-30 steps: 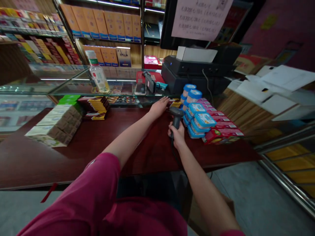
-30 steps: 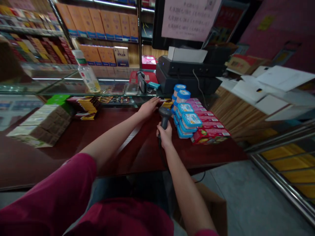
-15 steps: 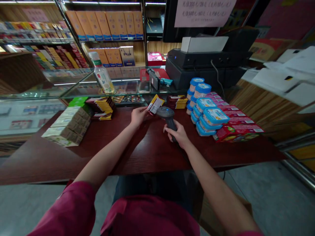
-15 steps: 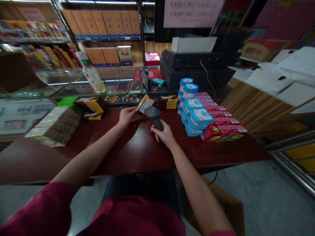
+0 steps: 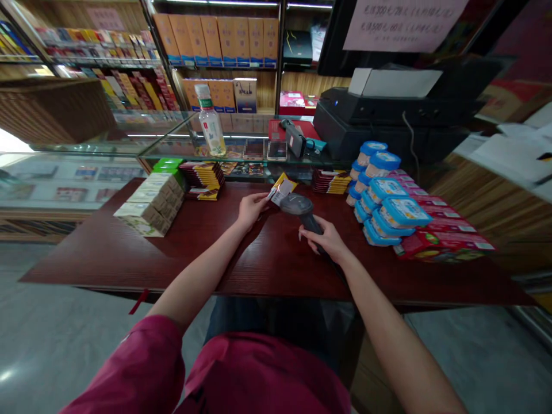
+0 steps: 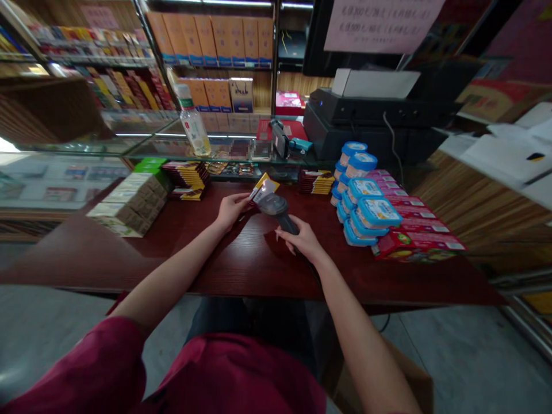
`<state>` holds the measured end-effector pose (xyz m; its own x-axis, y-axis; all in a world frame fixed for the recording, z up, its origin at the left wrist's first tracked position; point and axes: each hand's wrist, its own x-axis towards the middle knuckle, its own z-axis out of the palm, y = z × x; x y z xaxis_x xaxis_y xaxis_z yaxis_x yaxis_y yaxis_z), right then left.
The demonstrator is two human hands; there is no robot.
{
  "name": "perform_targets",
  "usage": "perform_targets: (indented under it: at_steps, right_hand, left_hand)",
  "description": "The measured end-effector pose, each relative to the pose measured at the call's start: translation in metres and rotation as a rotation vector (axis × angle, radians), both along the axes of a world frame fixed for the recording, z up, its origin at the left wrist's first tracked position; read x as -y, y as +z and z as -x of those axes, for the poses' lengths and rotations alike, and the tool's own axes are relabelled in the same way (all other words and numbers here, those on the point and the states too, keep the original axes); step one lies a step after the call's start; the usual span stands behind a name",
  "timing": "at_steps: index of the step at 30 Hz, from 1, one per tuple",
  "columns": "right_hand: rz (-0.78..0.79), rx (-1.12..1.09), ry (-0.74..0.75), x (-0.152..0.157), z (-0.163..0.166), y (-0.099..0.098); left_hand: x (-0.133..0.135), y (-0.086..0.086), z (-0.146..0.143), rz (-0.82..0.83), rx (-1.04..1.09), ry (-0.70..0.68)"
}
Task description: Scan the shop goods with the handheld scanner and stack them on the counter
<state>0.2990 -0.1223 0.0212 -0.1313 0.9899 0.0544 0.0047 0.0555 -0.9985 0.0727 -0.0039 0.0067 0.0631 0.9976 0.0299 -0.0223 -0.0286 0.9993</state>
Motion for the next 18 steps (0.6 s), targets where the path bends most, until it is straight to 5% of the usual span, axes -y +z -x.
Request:
perform_targets:
  at_steps: [4, 9, 13, 18]
  right_hand:
    - [-0.008, -0.055, -0.056, 0.001, 0.000, -0.003]
    - [0.017, -0.137, -0.043, -0.001, 0.016, 0.005]
    - [0.024, -0.166, 0.050, -0.012, 0.054, 0.013]
    - [0.062, -0.200, 0.163, -0.030, 0.104, 0.011]
  left_hand:
    - [0.003, 0.019, 0.037, -0.289, -0.349, 0.111]
    - [0.009, 0.042, 0.128, -0.579, -0.820, 0.210]
    - [0.018, 0.045, 0.184, -0.539, -1.104, 0.254]
    - [0.024, 0.038, 0.195, -0.357, -1.458, 0.251]
